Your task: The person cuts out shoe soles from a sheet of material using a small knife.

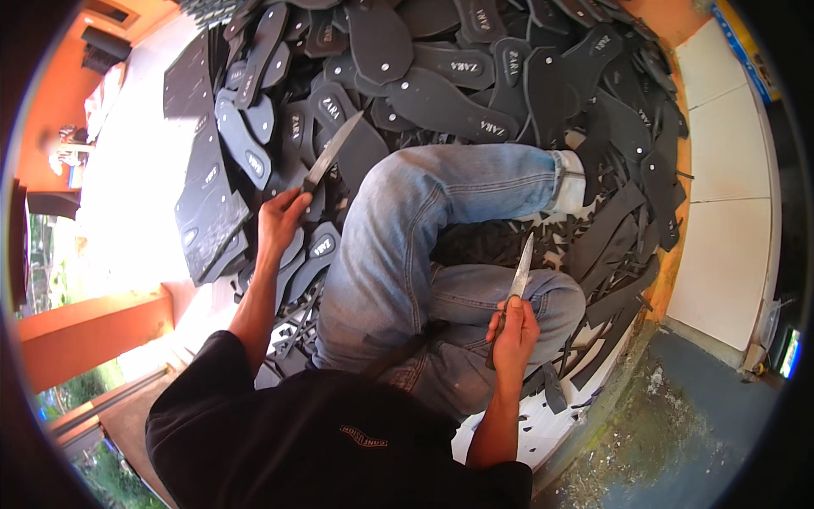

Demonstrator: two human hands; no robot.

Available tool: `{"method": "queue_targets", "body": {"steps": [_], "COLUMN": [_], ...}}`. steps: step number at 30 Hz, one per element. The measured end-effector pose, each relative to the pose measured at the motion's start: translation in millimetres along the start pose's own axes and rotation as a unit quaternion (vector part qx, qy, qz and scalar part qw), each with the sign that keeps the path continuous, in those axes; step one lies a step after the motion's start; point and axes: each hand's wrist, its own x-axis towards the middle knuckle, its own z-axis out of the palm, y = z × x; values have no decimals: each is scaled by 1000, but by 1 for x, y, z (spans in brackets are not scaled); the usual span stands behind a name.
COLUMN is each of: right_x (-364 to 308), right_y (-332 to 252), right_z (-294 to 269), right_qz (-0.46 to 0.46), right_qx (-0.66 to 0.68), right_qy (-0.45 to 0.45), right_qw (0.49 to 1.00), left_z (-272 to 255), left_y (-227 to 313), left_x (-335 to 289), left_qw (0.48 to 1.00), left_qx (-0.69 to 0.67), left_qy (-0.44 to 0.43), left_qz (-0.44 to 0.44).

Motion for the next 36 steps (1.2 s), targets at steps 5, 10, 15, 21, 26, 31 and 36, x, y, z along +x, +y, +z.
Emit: {"method": "queue_targets", "body": {"steps": [5, 10, 15, 21, 26, 31, 36], "right_x": [-18, -29, -29, -33, -37, -28, -25], "right_y": [30, 38, 38, 40, 48, 57, 56], "right_z": [2, 2, 3, -5, -11, -9, -12], "right_qz": [-40, -123, -117, -69, -117, -147, -141], "right_qx": [-104, -231, -220, -232, -232, -249, -268], "right_qy": [-2, 28, 11, 15, 26, 19, 25], "right_qw": [994, 965, 968, 970, 965, 957, 953], "left_z": [11, 23, 28, -7, -102, -131, -119], "left_y": [5, -25, -36, -40, -78, -142, -93], "left_x": [-7, -35, -46, -31, -4, -15, -13], "left_qw": [988, 954, 942, 985, 942, 936, 944], "left_qx": [60, 196, 243, 95, 267, 329, 316], "left_qy": [80, -153, -152, -9, 157, 117, 96], "left_qz": [116, 167, 172, 141, 133, 45, 17]}}
